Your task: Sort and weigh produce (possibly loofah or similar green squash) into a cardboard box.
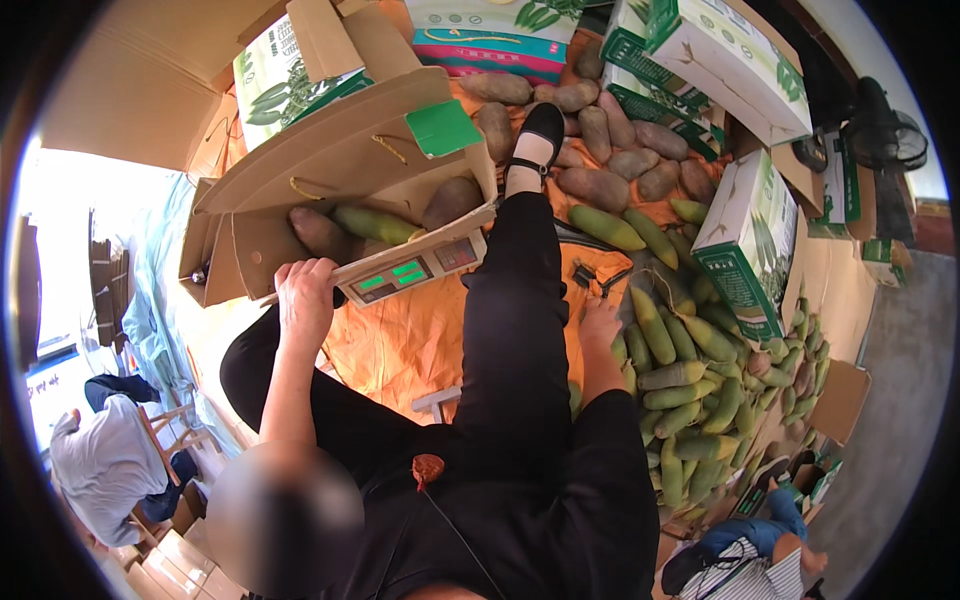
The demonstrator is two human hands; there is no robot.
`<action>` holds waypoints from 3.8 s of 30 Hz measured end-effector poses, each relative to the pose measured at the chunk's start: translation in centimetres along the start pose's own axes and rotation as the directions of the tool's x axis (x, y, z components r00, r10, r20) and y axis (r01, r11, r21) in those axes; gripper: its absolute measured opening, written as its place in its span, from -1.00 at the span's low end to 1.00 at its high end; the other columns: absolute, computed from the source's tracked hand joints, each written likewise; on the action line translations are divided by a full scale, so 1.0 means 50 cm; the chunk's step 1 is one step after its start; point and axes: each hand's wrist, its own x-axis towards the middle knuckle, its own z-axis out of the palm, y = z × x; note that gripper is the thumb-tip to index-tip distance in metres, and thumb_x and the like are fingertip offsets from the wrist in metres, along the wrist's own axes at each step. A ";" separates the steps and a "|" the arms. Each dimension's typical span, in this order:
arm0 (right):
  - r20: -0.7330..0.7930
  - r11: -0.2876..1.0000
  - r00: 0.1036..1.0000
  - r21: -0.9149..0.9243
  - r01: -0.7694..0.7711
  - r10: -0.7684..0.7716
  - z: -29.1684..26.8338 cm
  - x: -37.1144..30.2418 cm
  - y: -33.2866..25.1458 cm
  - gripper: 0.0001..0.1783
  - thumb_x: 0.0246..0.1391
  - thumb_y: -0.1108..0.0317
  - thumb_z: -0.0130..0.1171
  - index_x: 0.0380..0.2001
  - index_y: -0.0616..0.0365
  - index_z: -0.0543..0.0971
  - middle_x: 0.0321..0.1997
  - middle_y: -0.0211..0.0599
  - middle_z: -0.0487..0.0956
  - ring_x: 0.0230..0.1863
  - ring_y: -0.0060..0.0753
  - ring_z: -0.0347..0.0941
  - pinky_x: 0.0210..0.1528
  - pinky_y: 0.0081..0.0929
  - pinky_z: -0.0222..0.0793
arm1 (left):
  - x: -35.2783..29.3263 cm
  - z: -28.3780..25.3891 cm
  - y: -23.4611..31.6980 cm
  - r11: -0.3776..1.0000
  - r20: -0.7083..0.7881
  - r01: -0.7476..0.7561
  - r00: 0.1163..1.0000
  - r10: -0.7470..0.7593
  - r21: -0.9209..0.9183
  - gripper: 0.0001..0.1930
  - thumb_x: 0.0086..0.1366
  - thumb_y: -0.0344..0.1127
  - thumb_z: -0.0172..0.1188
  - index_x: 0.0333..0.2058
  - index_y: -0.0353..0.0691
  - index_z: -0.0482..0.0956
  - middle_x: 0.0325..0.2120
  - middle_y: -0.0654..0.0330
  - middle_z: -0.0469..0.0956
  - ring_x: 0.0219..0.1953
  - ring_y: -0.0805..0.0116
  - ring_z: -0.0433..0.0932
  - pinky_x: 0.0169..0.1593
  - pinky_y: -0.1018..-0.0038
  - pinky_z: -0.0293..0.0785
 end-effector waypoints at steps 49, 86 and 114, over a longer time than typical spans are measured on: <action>-0.814 0.125 0.499 0.485 0.865 -0.296 -0.587 -0.278 -0.417 -0.43 -0.18 0.30 0.37 -0.08 0.23 0.39 -0.15 -0.15 0.51 -0.17 -0.25 0.47 -0.09 -0.38 0.39 | -0.010 0.011 -0.007 1.000 -0.057 -0.022 0.998 0.021 -0.021 -0.86 -0.08 -0.51 0.14 -0.49 -0.13 0.46 -0.51 0.21 0.51 -0.31 0.19 0.51 -0.05 0.23 0.29; 0.397 0.899 0.887 0.257 -0.355 0.237 0.249 -0.299 0.188 -0.27 -0.10 0.18 0.31 0.17 -0.07 0.28 0.20 -0.26 0.37 0.25 -0.13 0.25 0.18 -0.01 0.21 | 0.003 0.008 0.011 0.999 0.054 -0.035 0.998 0.033 0.029 -0.84 0.03 -0.51 0.17 -0.36 -0.19 0.49 -0.43 0.15 0.53 -0.26 0.12 0.49 -0.05 0.21 0.29; -0.912 -0.078 0.410 0.408 0.910 0.010 -0.584 -0.380 -0.043 -0.27 -0.25 0.57 0.40 0.07 0.18 0.34 0.03 -0.25 0.45 0.01 -0.40 0.41 0.09 -0.43 0.34 | -0.010 0.012 -0.008 0.999 -0.066 -0.042 0.997 0.039 -0.034 -0.86 -0.03 -0.55 0.05 -0.47 -0.16 0.45 -0.51 0.19 0.50 -0.29 0.17 0.50 -0.05 0.22 0.29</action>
